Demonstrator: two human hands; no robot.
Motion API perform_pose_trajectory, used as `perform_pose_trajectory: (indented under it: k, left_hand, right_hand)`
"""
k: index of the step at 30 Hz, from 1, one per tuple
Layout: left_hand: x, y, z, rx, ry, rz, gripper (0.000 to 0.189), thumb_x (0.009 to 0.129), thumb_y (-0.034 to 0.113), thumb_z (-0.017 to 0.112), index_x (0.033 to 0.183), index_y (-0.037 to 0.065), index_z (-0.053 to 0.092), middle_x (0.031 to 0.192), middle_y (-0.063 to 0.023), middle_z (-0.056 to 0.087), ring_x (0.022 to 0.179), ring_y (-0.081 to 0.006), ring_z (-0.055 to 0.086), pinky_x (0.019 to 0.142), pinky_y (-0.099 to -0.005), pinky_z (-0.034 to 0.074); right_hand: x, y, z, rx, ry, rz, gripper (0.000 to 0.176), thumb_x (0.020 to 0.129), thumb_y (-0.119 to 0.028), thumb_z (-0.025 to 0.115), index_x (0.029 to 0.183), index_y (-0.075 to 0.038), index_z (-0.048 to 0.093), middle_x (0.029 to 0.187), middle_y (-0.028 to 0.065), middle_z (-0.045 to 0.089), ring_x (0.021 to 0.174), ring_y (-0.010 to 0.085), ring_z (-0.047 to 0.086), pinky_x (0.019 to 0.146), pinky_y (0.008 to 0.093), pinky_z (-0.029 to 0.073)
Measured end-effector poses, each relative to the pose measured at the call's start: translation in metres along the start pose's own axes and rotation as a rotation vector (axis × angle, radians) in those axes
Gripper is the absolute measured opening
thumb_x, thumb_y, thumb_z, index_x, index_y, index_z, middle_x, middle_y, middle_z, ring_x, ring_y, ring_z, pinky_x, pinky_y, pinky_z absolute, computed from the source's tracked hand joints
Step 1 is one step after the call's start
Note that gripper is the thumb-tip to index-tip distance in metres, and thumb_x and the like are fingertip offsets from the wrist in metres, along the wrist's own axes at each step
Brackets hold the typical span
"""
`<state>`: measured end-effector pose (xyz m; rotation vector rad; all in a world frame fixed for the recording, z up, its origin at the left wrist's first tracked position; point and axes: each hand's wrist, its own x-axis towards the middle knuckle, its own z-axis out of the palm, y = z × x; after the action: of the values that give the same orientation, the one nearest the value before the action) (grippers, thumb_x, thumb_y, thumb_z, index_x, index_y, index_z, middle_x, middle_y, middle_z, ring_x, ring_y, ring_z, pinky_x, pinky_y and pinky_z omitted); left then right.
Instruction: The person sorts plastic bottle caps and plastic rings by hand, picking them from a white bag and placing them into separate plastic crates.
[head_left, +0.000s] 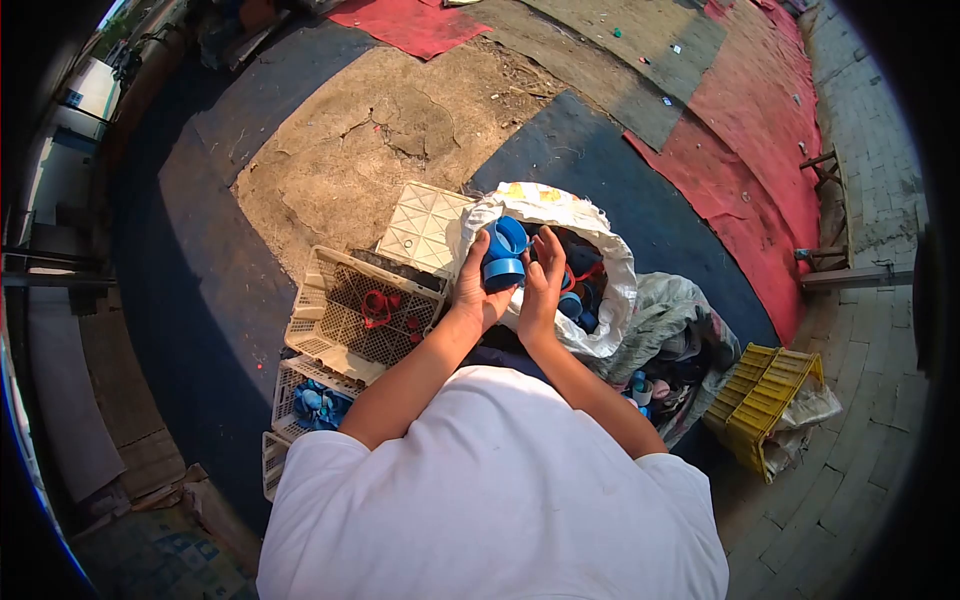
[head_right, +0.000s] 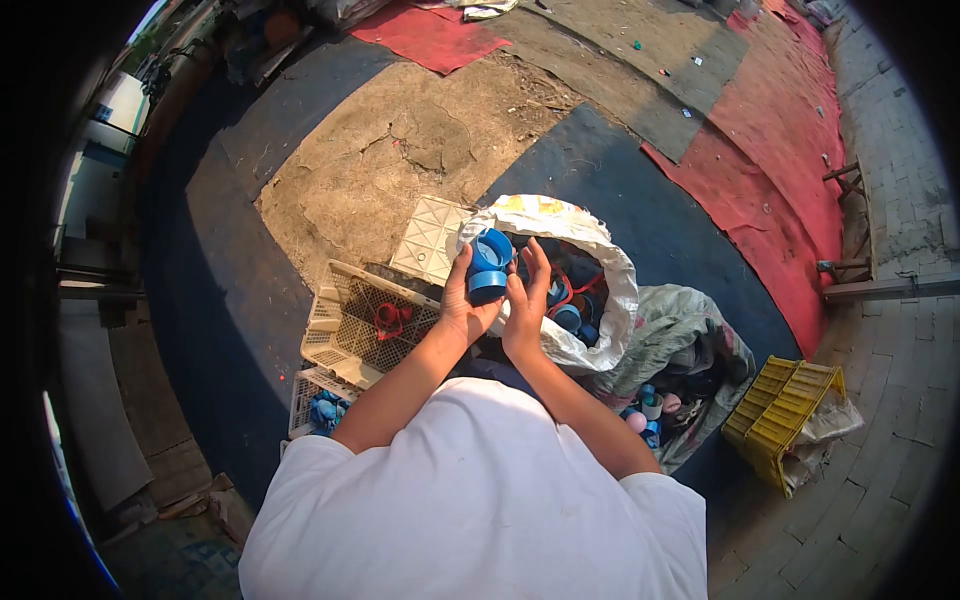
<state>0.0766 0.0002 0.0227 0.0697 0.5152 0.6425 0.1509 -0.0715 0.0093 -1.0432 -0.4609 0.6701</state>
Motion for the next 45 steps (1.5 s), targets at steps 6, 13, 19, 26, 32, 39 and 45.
perform_pose_trajectory:
  k: [6,13,19,26,32,39,45]
  left_hand:
    - [-0.006,0.009,0.031,0.196,-0.072,0.179,0.045,0.088,0.041,0.079,0.124,0.022,0.06,0.118,-0.0053,0.066,0.108,-0.022,0.065,0.091,-0.0397,0.057]
    - [-0.007,0.003,0.046,0.153,-0.052,0.188,0.035,0.098,0.045,0.064,0.12,0.018,0.061,0.114,-0.0023,0.066,0.11,-0.0196,0.064,0.098,-0.0369,0.05]
    - [-0.005,-0.001,0.028,0.089,0.05,0.223,0.028,0.101,0.037,0.062,0.117,0.014,0.061,0.113,-0.0021,0.066,0.11,-0.0194,0.064,0.1,-0.0372,0.05]
    - [-0.005,-0.014,0.027,0.113,0.121,0.261,0.021,0.1,0.034,0.062,0.109,0.014,0.063,0.108,-0.003,0.068,0.103,-0.0189,0.067,0.095,-0.037,0.053]
    - [-0.021,-0.023,0.03,0.103,0.147,0.261,0.025,0.099,0.039,0.064,0.106,0.015,0.063,0.108,-0.0034,0.068,0.1,-0.0196,0.068,0.091,-0.039,0.055]
    - [-0.044,-0.033,0.014,0.127,0.167,0.373,0.028,0.098,0.043,0.065,0.111,0.019,0.062,0.11,-0.0046,0.068,0.099,-0.0222,0.068,0.085,-0.0418,0.058]
    - [-0.073,-0.033,-0.007,0.005,0.279,0.527,0.031,0.099,0.045,0.064,0.11,0.016,0.063,0.104,-0.0043,0.069,0.095,-0.0189,0.069,0.084,-0.0389,0.057]
  right_hand:
    - [0.013,-0.022,0.026,0.374,0.1,0.246,0.072,0.096,-0.048,0.059,0.152,-0.006,0.039,0.144,0.0126,0.05,0.132,0.0249,0.051,0.109,0.0404,0.045]
    - [0.026,-0.034,0.03,0.363,0.078,0.264,0.054,0.101,-0.038,0.057,0.14,-0.002,0.054,0.132,0.0129,0.06,0.12,0.0235,0.06,0.104,0.0374,0.048]
    - [0.019,-0.031,0.033,0.334,0.188,0.258,0.046,0.098,-0.031,0.065,0.133,-0.002,0.058,0.127,0.0127,0.064,0.116,0.023,0.062,0.102,0.0374,0.049]
    - [0.017,-0.035,0.023,0.353,0.213,0.264,0.039,0.097,-0.026,0.065,0.127,-0.002,0.057,0.122,0.0138,0.065,0.112,0.0223,0.063,0.101,0.0373,0.05]
    - [0.009,-0.042,0.017,0.366,0.152,0.285,0.038,0.096,-0.02,0.063,0.128,-0.001,0.057,0.122,0.0147,0.066,0.11,0.024,0.065,0.098,0.0389,0.053]
    - [-0.008,-0.037,0.015,0.375,0.057,0.413,0.043,0.092,-0.014,0.062,0.133,-0.002,0.057,0.121,0.0145,0.065,0.108,0.024,0.063,0.096,0.0387,0.053]
    - [-0.034,-0.022,0.025,0.395,-0.038,0.53,0.045,0.093,-0.015,0.057,0.136,-0.002,0.054,0.122,0.0158,0.063,0.109,0.0268,0.064,0.096,0.0412,0.054]
